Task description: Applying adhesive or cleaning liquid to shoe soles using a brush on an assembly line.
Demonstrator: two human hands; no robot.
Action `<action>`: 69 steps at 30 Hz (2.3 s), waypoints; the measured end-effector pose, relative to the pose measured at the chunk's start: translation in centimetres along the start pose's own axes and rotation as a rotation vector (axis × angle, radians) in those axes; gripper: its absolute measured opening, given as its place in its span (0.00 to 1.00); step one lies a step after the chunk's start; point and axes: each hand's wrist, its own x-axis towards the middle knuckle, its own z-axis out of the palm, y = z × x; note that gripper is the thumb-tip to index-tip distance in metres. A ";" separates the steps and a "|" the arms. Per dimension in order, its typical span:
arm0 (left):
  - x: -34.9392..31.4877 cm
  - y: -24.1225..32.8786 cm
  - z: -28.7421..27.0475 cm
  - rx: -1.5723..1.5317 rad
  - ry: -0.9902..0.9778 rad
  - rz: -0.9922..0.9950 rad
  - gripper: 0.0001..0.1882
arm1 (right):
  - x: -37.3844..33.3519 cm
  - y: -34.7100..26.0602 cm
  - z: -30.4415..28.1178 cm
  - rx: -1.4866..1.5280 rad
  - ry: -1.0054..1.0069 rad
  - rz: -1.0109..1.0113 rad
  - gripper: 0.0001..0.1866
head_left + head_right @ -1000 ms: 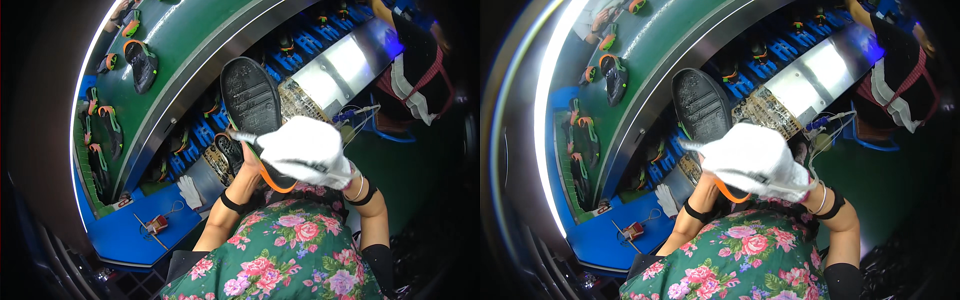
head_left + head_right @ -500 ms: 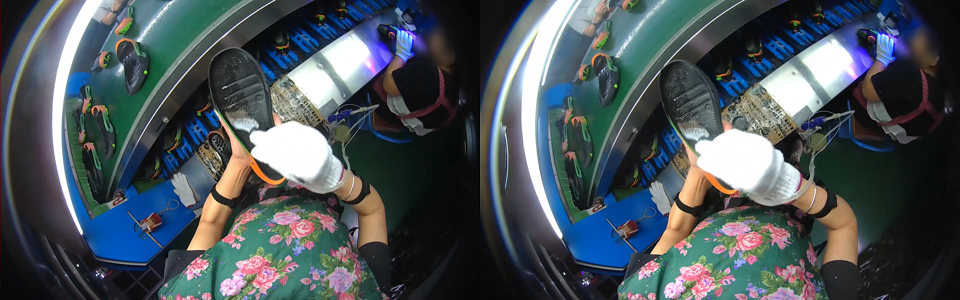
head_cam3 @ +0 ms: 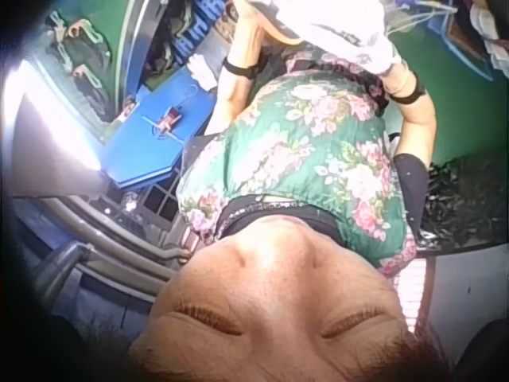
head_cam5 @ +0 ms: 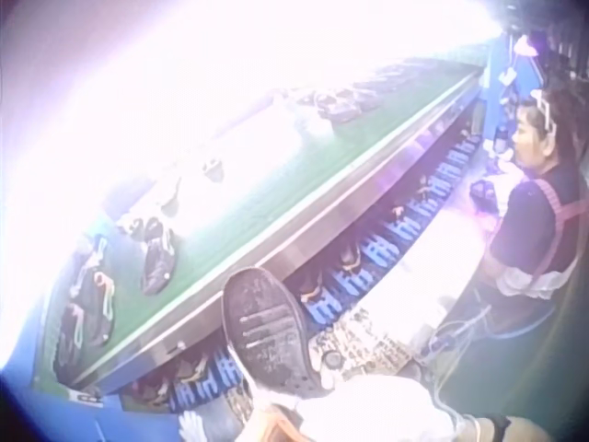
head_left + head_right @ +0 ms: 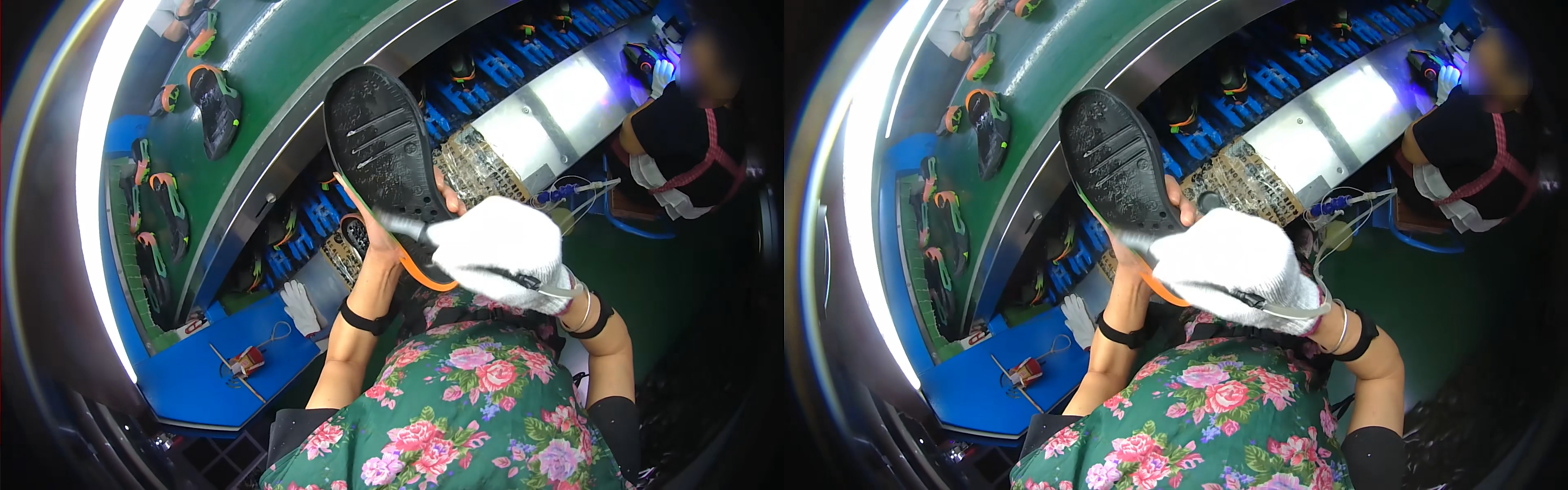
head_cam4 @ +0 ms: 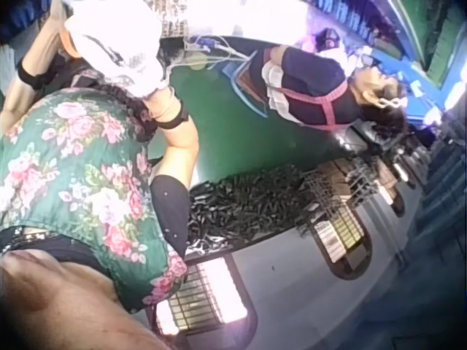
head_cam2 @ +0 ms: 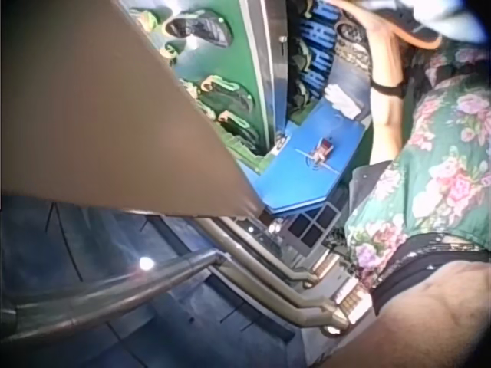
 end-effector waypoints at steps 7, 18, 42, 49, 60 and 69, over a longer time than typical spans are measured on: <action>0.6 -0.4 0.8 0.042 0.054 0.050 0.53 | -1.1 -0.3 0.6 -0.013 -0.059 -0.065 0.16; 1.6 -0.3 0.9 0.114 0.021 0.092 0.57 | -1.7 0.0 -1.5 0.098 -0.043 0.005 0.20; 3.4 -0.2 1.3 0.165 -0.146 0.048 0.43 | -3.5 0.1 -3.3 0.179 0.039 0.171 0.12; 3.7 -0.5 2.3 0.172 -0.134 0.119 0.37 | -4.0 0.3 -2.9 0.249 0.049 0.197 0.11; 4.4 0.3 2.5 0.278 -0.174 0.089 0.33 | -4.7 0.3 -3.5 0.177 0.026 0.137 0.13; 5.2 0.6 3.5 0.245 -0.187 0.071 0.32 | -4.5 -0.2 -3.7 0.099 -0.038 0.036 0.16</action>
